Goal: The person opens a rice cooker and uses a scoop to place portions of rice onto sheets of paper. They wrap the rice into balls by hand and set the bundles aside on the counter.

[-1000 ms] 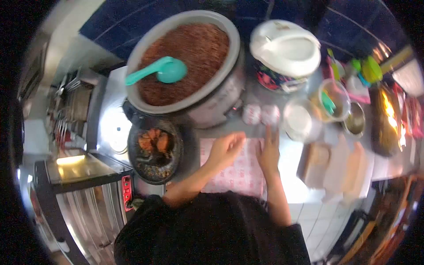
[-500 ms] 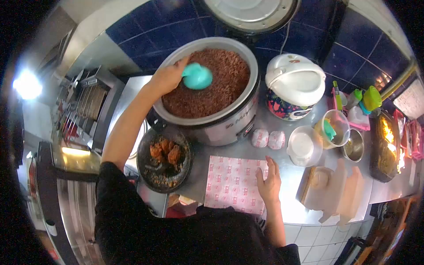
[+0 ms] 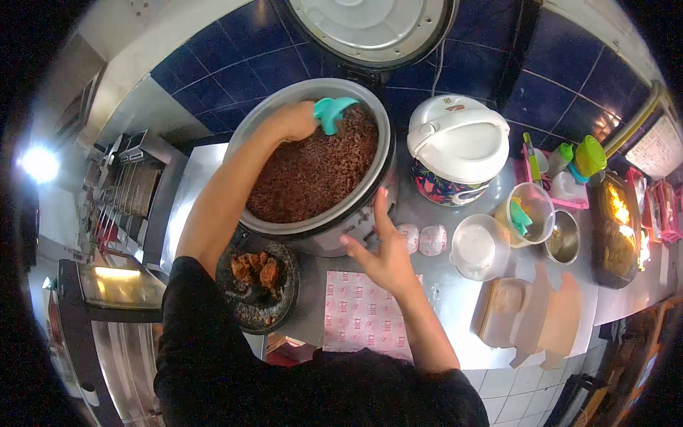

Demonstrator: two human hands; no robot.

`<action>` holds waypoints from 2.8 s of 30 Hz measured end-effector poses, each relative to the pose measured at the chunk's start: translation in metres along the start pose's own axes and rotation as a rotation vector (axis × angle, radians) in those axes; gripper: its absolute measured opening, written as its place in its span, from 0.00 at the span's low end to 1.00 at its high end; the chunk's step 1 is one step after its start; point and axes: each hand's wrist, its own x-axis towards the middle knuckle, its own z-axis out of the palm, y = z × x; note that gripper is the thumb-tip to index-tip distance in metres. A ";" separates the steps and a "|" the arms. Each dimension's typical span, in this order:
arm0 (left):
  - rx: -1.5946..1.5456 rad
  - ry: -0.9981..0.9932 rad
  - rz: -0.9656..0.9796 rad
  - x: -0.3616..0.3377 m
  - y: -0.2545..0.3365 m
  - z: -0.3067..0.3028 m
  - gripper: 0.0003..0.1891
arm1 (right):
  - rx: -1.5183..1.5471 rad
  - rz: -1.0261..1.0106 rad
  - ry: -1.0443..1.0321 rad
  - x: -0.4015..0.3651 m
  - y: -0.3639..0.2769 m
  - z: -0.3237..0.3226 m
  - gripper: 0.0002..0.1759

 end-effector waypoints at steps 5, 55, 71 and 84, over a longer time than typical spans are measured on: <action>-0.056 -0.086 0.148 0.004 0.001 0.007 0.10 | 0.113 0.008 -0.050 0.004 0.006 0.003 0.62; 0.180 -0.636 0.407 -0.110 -0.014 0.004 0.12 | -0.209 -0.093 0.084 0.006 0.024 0.003 0.54; -0.745 -0.878 0.020 -0.121 -0.102 -0.014 0.10 | 0.273 0.022 -0.001 0.002 0.029 -0.001 0.50; -0.638 -0.402 0.128 -0.095 -0.045 0.031 0.16 | 0.257 -0.081 -0.011 0.007 0.036 -0.001 0.48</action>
